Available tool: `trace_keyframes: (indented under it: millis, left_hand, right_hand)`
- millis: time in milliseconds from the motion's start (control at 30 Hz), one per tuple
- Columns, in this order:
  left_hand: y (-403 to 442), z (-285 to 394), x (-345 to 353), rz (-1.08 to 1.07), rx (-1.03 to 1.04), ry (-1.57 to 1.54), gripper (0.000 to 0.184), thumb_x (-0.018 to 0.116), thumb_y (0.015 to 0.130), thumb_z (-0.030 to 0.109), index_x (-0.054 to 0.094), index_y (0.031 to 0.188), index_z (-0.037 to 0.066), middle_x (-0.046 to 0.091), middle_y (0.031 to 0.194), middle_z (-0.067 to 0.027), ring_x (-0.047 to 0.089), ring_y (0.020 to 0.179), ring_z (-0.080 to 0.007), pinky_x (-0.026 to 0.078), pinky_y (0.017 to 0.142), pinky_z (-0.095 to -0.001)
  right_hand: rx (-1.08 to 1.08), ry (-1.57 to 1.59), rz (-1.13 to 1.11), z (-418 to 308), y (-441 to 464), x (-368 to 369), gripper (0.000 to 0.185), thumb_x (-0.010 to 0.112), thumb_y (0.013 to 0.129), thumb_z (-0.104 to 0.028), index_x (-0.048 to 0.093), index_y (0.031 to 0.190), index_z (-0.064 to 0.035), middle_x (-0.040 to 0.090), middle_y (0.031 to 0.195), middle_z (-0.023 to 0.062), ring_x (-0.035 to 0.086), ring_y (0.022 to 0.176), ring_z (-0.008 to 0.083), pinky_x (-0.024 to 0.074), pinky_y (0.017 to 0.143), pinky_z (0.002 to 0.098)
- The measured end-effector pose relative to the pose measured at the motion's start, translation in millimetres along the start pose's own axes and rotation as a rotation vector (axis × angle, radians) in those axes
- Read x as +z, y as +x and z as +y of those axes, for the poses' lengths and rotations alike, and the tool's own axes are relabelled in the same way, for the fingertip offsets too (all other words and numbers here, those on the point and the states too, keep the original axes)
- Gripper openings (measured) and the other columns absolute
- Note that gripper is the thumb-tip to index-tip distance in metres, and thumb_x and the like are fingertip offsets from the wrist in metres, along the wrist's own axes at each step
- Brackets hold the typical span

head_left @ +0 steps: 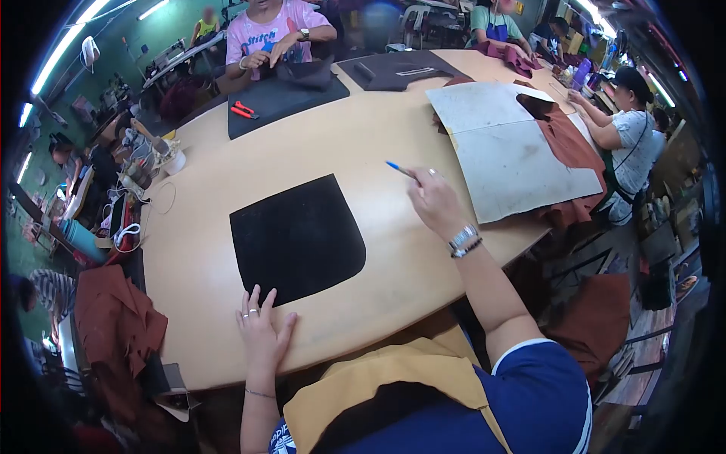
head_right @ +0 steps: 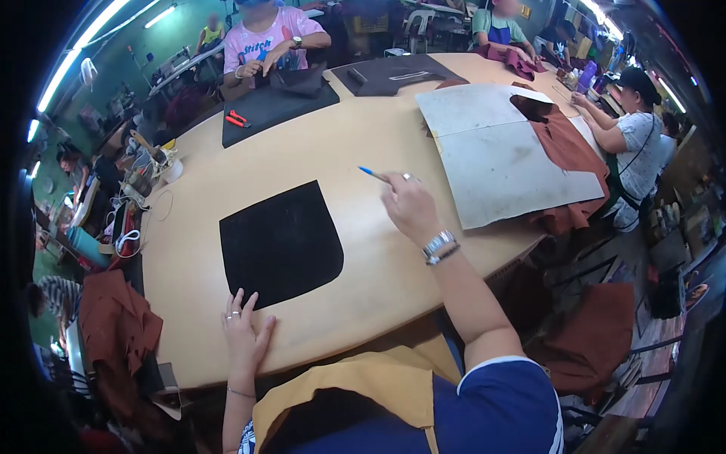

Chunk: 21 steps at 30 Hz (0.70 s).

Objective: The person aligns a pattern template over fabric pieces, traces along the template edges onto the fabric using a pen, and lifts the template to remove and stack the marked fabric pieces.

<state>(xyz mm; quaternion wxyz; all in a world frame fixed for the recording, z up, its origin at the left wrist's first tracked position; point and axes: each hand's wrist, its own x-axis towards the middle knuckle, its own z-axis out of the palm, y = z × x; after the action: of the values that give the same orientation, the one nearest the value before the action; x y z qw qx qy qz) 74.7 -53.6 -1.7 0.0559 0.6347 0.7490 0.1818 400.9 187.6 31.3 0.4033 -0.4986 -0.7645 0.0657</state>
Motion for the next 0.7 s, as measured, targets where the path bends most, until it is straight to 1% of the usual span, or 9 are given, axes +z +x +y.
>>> trace_keyframes:
  millis: [67, 133, 233, 333, 433, 567, 633, 667, 700]
  left_hand:
    - [1.3, -1.5, 0.6, 0.006, 0.017, 0.003, 0.059, 0.064, 0.085, 0.046, 0.054, 0.131, 0.011, 0.039, 0.145, -0.0184, 0.029, 0.138, -0.0405, 0.021, 0.109, -0.0615]
    - [1.7, -1.0, -0.8, 0.008, 0.025, 0.001, 0.058, 0.064, 0.086, 0.046, 0.054, 0.131, 0.011, 0.039, 0.145, -0.0184, 0.030, 0.137, -0.0406, 0.021, 0.109, -0.0610]
    - [1.3, 0.5, 0.1, 0.007, 0.023, 0.013, 0.058, 0.064, 0.086, 0.045, 0.054, 0.131, 0.011, 0.039, 0.145, -0.0185, 0.030, 0.137, -0.0404, 0.021, 0.109, -0.0604]
    - [2.7, 1.2, -1.4, 0.010, 0.010, 0.020, 0.057, 0.065, 0.086, 0.044, 0.054, 0.131, 0.011, 0.039, 0.144, -0.0187, 0.030, 0.137, -0.0403, 0.021, 0.110, -0.0601]
    - [2.4, 2.3, 0.8, 0.018, 0.015, 0.007, 0.057, 0.066, 0.085, 0.043, 0.053, 0.131, 0.011, 0.039, 0.144, -0.0186, 0.030, 0.137, -0.0401, 0.021, 0.110, -0.0597]
    - [2.5, -0.4, 2.0, 0.000, 0.010, 0.033, 0.057, 0.066, 0.085, 0.042, 0.053, 0.132, 0.012, 0.039, 0.144, -0.0184, 0.029, 0.137, -0.0399, 0.020, 0.110, -0.0591]
    - [3.8, -1.4, 2.6, -0.005, 0.009, 0.039, 0.058, 0.066, 0.084, 0.042, 0.053, 0.132, 0.011, 0.038, 0.145, -0.0183, 0.029, 0.137, -0.0401, 0.020, 0.110, -0.0591]
    - [2.8, -1.7, 3.4, -0.010, 0.003, 0.042, 0.058, 0.067, 0.084, 0.042, 0.052, 0.132, 0.011, 0.037, 0.145, -0.0183, 0.029, 0.137, -0.0401, 0.020, 0.110, -0.0590]
    - [3.2, -1.8, 3.3, -0.012, 0.002, 0.031, 0.058, 0.067, 0.084, 0.042, 0.052, 0.132, 0.011, 0.037, 0.146, -0.0183, 0.028, 0.137, -0.0402, 0.020, 0.110, -0.0592]
  right_hand:
    - [-0.014, -0.040, -0.098, -12.7, 25.7, 12.9, 0.023, 0.061, 0.087, -0.024, 0.064, 0.104, -0.0082, 0.064, 0.089, 0.0127, 0.063, 0.084, 0.0291, 0.0509, 0.072, 0.0402]
    - [0.022, -0.012, -0.143, 6.9, 52.6, 52.4, 0.023, 0.063, 0.087, -0.028, 0.066, 0.102, -0.0106, 0.064, 0.092, 0.0114, 0.064, 0.088, 0.0277, 0.0515, 0.074, 0.0404]
    - [0.124, -0.162, -0.249, 28.1, 77.4, 93.7, 0.023, 0.064, 0.086, -0.029, 0.068, 0.101, -0.0119, 0.064, 0.095, 0.0102, 0.064, 0.090, 0.0279, 0.0518, 0.077, 0.0415]
    - [0.223, -0.075, -0.333, 36.2, 84.7, 107.6, 0.025, 0.062, 0.086, -0.031, 0.067, 0.100, -0.0107, 0.064, 0.099, 0.0100, 0.064, 0.091, 0.0292, 0.0512, 0.079, 0.0428]
    - [0.038, -0.121, -0.302, 47.8, 86.2, 113.8, 0.026, 0.060, 0.088, -0.032, 0.066, 0.096, -0.0086, 0.065, 0.095, 0.0123, 0.064, 0.088, 0.0312, 0.0509, 0.078, 0.0438]
    - [0.284, 0.149, -0.106, 71.2, 93.0, 122.6, 0.031, 0.056, 0.091, -0.036, 0.063, 0.089, -0.0058, 0.065, 0.081, 0.0138, 0.064, 0.077, 0.0313, 0.0495, 0.070, 0.0427]
    - [0.428, 0.346, 0.013, 59.9, 94.5, 106.2, 0.035, 0.055, 0.092, -0.039, 0.062, 0.087, -0.0049, 0.063, 0.073, 0.0135, 0.063, 0.071, 0.0307, 0.0484, 0.066, 0.0416]
    - [0.385, 0.309, -0.010, 49.5, 92.5, 95.6, 0.036, 0.056, 0.092, -0.040, 0.061, 0.086, -0.0048, 0.063, 0.072, 0.0125, 0.063, 0.069, 0.0297, 0.0477, 0.064, 0.0407]
    - [0.344, 0.272, -0.034, 23.8, 87.9, 72.8, 0.036, 0.057, 0.092, -0.040, 0.061, 0.085, -0.0046, 0.063, 0.070, 0.0116, 0.062, 0.067, 0.0287, 0.0471, 0.062, 0.0398]
